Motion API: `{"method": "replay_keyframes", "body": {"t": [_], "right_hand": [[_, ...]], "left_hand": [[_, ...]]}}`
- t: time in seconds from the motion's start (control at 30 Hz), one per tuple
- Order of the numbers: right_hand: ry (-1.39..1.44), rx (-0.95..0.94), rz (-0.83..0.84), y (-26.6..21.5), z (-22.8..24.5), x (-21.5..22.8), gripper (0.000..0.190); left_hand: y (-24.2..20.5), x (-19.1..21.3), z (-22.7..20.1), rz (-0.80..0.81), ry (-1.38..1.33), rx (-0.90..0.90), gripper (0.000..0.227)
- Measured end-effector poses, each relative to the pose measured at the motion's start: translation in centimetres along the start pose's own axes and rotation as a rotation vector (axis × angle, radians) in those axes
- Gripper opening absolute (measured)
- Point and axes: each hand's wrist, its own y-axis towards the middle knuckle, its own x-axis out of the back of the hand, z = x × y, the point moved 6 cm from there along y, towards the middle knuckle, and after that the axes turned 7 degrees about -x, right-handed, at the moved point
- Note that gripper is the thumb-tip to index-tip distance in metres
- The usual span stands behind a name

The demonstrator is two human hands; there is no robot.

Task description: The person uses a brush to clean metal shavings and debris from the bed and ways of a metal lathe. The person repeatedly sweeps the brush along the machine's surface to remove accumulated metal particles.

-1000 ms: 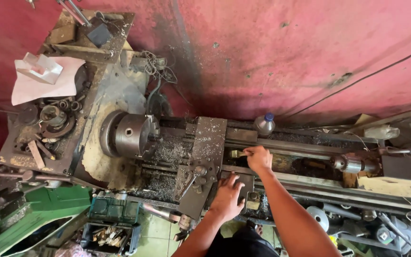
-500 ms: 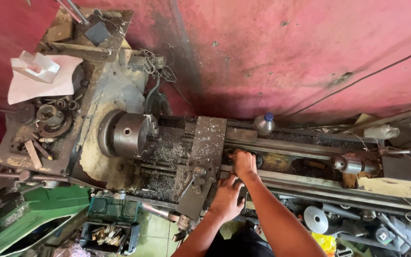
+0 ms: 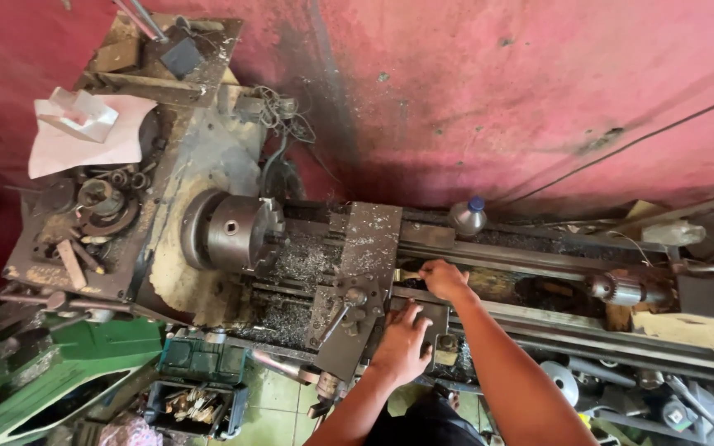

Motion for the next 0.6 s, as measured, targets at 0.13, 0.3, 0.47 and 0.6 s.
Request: {"method": "replay_keyframes", "body": {"t": [0.13,0.3,0.47,0.6], "right_hand": [[0.247,0.054,0.098,2.9,0.5,-3.0,0.037],[0.233,0.232,-0.018,5.6,2.1,-4.7,0.026],[0.207,0.122,-0.081,2.5,3.6,-3.9,0.03],[0.14,0.023,-0.112,0.5,3.8,-3.1,0.038]], "left_hand": [[0.0,0.2,0.1,-0.036,0.02,-0.023,0.056],[-0.3,0.5,-0.2,0.04,0.041,-0.008,0.055],[-0.3,0.7,-0.2,0.035,0.02,-0.007,0.057],[-0.3,1.2,-0.4,0.045,-0.006,0.0,0.059]]}}
